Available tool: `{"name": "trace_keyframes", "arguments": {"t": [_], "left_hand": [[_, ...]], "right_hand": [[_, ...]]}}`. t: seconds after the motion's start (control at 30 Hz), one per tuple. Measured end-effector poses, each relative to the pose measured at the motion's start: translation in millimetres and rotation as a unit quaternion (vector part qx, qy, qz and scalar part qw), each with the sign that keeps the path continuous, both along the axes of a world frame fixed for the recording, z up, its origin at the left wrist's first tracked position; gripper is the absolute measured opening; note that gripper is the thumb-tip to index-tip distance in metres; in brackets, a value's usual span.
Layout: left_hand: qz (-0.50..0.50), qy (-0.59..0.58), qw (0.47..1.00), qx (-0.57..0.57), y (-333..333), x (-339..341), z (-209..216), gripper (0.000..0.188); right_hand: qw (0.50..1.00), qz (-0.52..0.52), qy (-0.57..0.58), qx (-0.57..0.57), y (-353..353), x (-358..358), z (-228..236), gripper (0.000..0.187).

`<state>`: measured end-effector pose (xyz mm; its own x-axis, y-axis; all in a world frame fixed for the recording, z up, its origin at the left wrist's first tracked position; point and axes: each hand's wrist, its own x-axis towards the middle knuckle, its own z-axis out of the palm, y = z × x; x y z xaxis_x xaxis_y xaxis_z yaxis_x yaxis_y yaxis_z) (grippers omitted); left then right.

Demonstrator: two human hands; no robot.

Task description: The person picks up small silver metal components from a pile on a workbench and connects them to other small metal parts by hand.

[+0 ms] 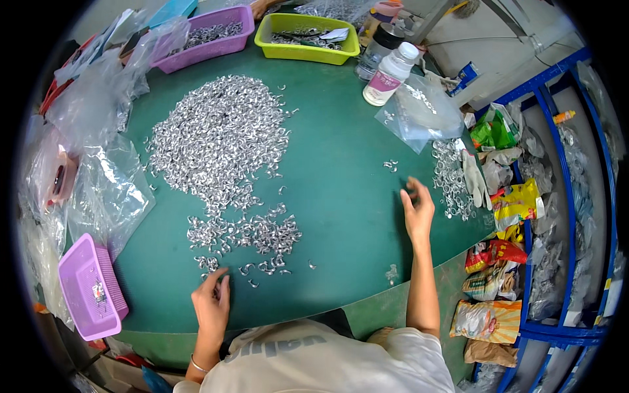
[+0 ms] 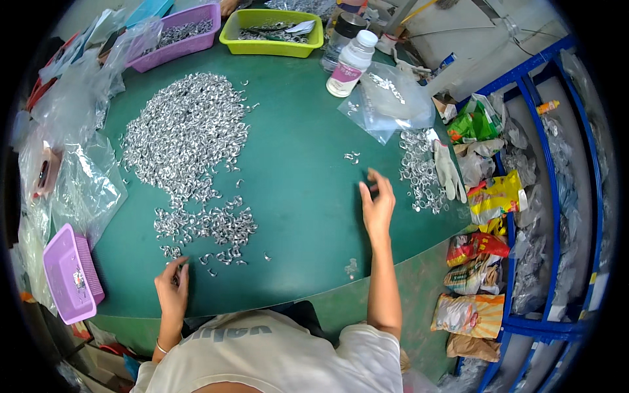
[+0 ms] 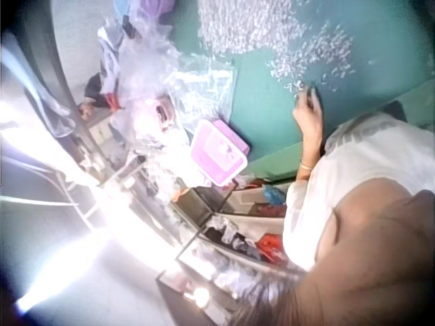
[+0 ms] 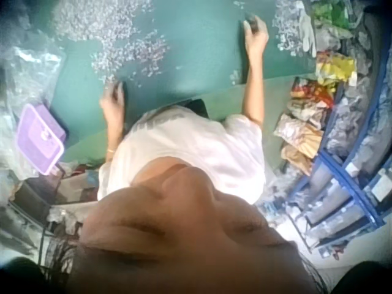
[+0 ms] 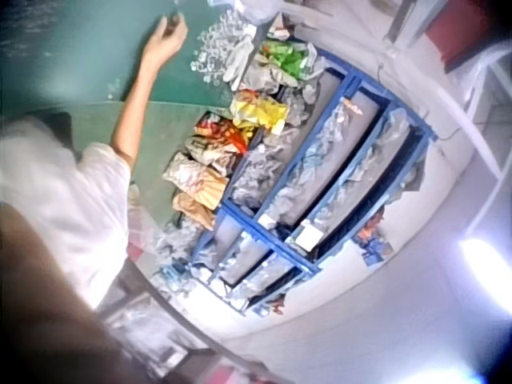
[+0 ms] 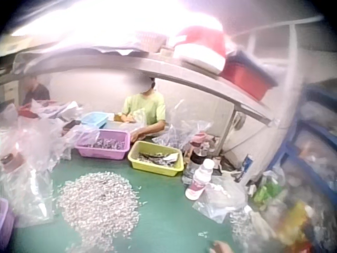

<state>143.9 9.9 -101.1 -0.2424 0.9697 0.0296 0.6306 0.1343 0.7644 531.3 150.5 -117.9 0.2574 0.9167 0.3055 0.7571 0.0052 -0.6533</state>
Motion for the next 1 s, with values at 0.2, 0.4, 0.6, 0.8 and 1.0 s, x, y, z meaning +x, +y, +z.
{"name": "trace_keyframes", "arguments": {"t": [0.2, 0.4, 0.6, 0.8, 1.0], "left_hand": [[0.037, 0.011, 0.999, 0.007, -24.7, -4.4, -15.2, 0.017], [0.082, 0.026, 0.996, 0.03, -43.6, -9.4, -20.8, 0.017], [0.109, 0.011, 0.993, 0.045, -51.1, -8.4, -20.8, 0.015], [0.11, -0.003, 0.993, 0.051, -53.1, -4.8, -21.0, 0.014], [0.108, -0.017, 0.993, 0.051, -52.3, -5.5, -16.9, 0.013]], "right_hand": [[0.975, 0.06, -0.215, 0.011, 55.9, -3.7, -4.8, 0.035], [0.952, 0.137, -0.271, -0.026, 70.7, 0.5, -19.4, 0.02], [0.937, 0.146, -0.308, -0.081, 71.8, -4.5, -13.4, 0.013], [0.943, 0.162, -0.288, -0.047, 70.8, 0.5, -18.8, 0.013], [0.947, 0.168, -0.265, -0.063, 66.1, -1.7, -8.4, 0.017]]}}
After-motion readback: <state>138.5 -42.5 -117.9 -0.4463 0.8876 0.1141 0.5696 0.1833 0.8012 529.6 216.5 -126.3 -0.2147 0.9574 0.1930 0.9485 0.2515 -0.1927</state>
